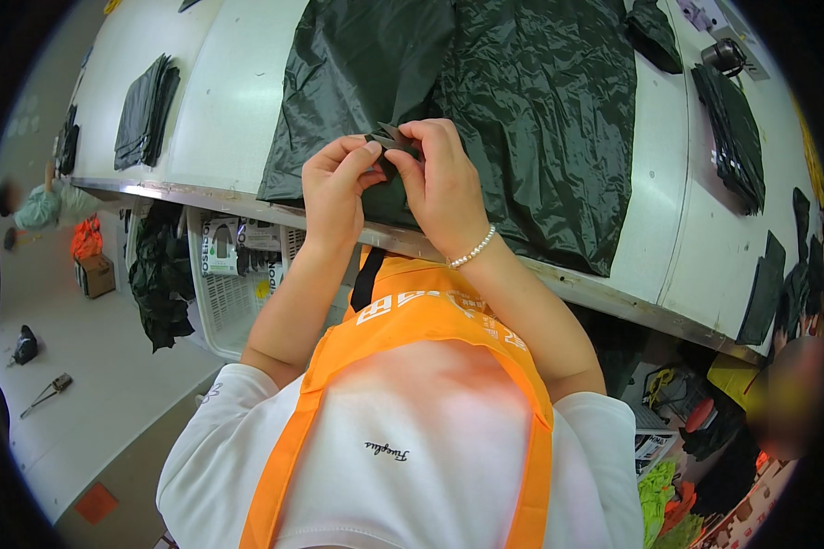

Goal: The person folds a dark green jacket on a white table, aligning the sleeves and smoothing the fabric. They then unfold the jacket, spread it flat, and use a small blade to cut a tag or thread near the collar before refolding the garment.

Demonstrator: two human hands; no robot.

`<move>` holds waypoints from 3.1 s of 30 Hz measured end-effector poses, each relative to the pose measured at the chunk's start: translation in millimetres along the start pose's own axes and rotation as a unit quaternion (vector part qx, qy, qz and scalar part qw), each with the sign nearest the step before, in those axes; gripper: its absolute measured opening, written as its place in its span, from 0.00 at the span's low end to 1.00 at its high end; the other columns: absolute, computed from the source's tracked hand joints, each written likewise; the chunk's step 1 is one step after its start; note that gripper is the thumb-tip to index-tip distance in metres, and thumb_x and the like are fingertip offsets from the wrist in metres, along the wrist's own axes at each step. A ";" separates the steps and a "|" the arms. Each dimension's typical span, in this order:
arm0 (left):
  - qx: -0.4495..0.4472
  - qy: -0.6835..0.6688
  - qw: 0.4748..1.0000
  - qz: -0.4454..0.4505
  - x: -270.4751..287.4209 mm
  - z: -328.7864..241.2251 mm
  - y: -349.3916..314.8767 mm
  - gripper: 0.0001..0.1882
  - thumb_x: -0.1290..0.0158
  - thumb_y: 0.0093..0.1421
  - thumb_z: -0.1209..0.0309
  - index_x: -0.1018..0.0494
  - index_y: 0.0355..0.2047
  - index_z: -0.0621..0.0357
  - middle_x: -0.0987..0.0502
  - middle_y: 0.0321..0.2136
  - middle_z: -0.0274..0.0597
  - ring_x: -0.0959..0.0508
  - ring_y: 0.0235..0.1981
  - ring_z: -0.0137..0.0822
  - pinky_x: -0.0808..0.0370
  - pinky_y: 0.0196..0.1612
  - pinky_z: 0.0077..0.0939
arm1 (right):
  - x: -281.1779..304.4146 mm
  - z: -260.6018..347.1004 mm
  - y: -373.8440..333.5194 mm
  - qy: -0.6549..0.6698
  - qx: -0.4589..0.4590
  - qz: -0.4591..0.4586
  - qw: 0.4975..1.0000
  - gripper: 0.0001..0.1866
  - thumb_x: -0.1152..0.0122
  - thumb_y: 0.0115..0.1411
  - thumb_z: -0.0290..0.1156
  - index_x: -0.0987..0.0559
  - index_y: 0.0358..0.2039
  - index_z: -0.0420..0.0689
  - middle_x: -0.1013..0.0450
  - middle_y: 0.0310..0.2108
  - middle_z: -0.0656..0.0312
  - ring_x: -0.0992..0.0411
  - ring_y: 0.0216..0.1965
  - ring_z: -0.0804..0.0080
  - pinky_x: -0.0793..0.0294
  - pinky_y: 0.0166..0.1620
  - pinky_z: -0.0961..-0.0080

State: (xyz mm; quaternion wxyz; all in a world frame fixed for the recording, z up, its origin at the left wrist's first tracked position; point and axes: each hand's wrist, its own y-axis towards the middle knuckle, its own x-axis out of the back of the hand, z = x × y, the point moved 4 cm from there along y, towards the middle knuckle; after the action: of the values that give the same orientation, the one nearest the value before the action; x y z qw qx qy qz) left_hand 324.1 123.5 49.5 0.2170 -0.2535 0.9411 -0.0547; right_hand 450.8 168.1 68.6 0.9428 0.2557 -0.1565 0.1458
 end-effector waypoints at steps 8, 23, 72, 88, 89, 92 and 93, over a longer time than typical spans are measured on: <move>-0.035 0.051 0.998 0.006 -3.8 0.1 1.1 0.05 0.43 0.54 0.77 0.25 0.25 0.67 0.25 0.22 0.33 0.28 0.22 0.21 0.31 0.28 0.14 | 5.4 -2.1 2.5 -0.039 0.044 -0.004 0.998 0.08 0.42 0.57 0.25 0.29 0.37 0.41 0.30 0.33 0.55 0.28 0.32 0.56 0.27 0.33 0.70; -0.291 0.386 0.870 0.097 -18.8 3.5 -7.0 0.04 0.48 0.52 0.80 0.29 0.30 0.65 0.25 0.47 0.50 0.26 0.49 0.46 0.33 0.53 0.34 | 24.2 -29.0 -16.2 0.028 -0.066 0.009 0.997 0.11 0.39 0.56 0.28 0.29 0.38 0.40 0.31 0.34 0.55 0.27 0.32 0.58 0.27 0.35 0.72; 0.119 0.304 0.932 0.154 -128.9 -25.7 -22.4 0.20 0.50 0.44 0.81 0.29 0.41 0.65 0.25 0.31 0.40 0.25 0.33 0.34 0.28 0.38 0.27 | 151.0 -210.6 -50.1 0.283 -0.340 0.170 0.880 0.19 0.54 0.67 0.38 0.24 0.47 0.36 0.23 0.39 0.55 0.24 0.39 0.69 0.25 0.44 0.74; -0.197 -0.100 0.642 0.734 22.3 -224.0 -170.9 0.10 0.47 0.48 0.71 0.37 0.17 0.62 0.33 0.16 0.46 0.32 0.17 0.50 0.37 0.18 0.39 | 179.6 -61.4 -199.9 -0.118 -0.357 -0.272 0.886 0.21 0.48 0.62 0.35 0.31 0.52 0.36 0.29 0.47 0.53 0.28 0.45 0.67 0.29 0.49 0.71; -0.220 -0.021 0.642 0.734 37.8 -229.3 -174.7 0.09 0.47 0.44 0.72 0.35 0.20 0.62 0.32 0.17 0.47 0.31 0.18 0.51 0.35 0.19 0.39 | 195.0 -35.7 -205.3 -0.137 -0.349 -0.266 0.888 0.21 0.48 0.62 0.35 0.31 0.52 0.36 0.29 0.48 0.53 0.29 0.45 0.67 0.29 0.49 0.71; -0.427 0.223 0.579 0.658 35.1 -209.9 -191.7 0.21 0.47 0.42 0.63 0.29 0.33 0.69 0.32 0.21 0.42 0.29 0.19 0.38 0.33 0.19 0.28 | 284.4 86.0 -251.6 -0.252 -0.340 -0.316 0.849 0.23 0.47 0.61 0.36 0.32 0.53 0.36 0.30 0.49 0.52 0.29 0.46 0.66 0.30 0.50 0.71; -0.494 0.257 0.569 0.605 35.2 -206.3 -195.3 0.21 0.47 0.42 0.65 0.28 0.35 0.68 0.30 0.22 0.42 0.28 0.21 0.36 0.31 0.20 0.24 | 310.6 128.7 -261.3 -0.290 -0.332 -0.335 0.833 0.23 0.46 0.61 0.36 0.33 0.53 0.36 0.30 0.49 0.52 0.30 0.47 0.66 0.30 0.51 0.71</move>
State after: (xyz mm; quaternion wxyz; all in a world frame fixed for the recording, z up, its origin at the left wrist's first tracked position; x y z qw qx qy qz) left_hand 295.4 -64.5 263.3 -0.2103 0.3319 0.7717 0.5001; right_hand 797.4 -55.3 175.0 0.8735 -0.0052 -0.3661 -0.3207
